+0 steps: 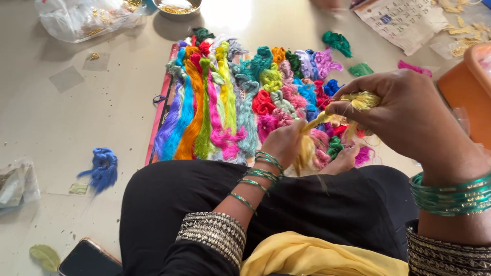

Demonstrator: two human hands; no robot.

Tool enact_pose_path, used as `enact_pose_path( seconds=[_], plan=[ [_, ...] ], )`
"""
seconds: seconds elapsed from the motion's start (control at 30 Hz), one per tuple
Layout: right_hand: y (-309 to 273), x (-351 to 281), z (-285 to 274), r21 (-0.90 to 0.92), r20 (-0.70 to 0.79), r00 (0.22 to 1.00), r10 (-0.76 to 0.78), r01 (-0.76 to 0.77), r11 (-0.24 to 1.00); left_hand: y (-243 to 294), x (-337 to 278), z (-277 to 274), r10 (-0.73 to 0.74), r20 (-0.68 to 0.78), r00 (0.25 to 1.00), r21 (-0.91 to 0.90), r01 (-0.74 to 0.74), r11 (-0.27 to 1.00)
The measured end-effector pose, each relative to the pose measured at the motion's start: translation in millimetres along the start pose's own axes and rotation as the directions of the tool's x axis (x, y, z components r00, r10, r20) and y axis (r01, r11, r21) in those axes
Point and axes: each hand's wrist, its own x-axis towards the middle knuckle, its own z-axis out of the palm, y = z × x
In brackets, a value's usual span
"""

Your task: Twisting and bundling colorful silk threads to prepare them for storage or packaging.

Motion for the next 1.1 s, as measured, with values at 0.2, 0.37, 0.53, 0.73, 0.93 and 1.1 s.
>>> enact_pose_path(
  seconds=[0.2,0.37,0.53,0.73,0.93,1.1],
  plan=[
    [10.9,-3.5,2.3,0.043,0.007,1.000,-0.023,0.023,0.999,-54.9,-11.7,26.3,-0.204,0.134,0.970,0.256,0.165,0.952],
    [29.4,-9.9,4.9,0.077,0.057,0.998,0.028,-0.032,0.996,-97.2,-29.1,79.8,-0.311,0.314,0.897,0.308,0.214,0.927],
    [50.0,-19.1,-7.1,-0.143,0.077,0.980,0.181,-0.169,0.975,-129.7,-31.4,113.5,-0.425,0.579,0.695,0.447,0.165,0.879],
    [53.2,-25.2,-15.7,-0.291,0.083,0.971,0.225,-0.192,0.937,-85.2,-7.4,43.7,-0.524,0.553,0.648,0.545,0.194,0.815],
    [46.5,-29.6,-16.1,-0.427,0.122,0.933,0.338,-0.258,0.867,39.1,5.5,-32.2,-0.017,0.412,0.911,-0.211,0.113,0.971],
    [47.7,-35.2,-14.7,-0.268,0.123,0.967,0.223,-0.184,0.946,88.5,-8.2,28.8,0.142,0.203,0.969,-0.504,-0.021,0.864]
  ],
)
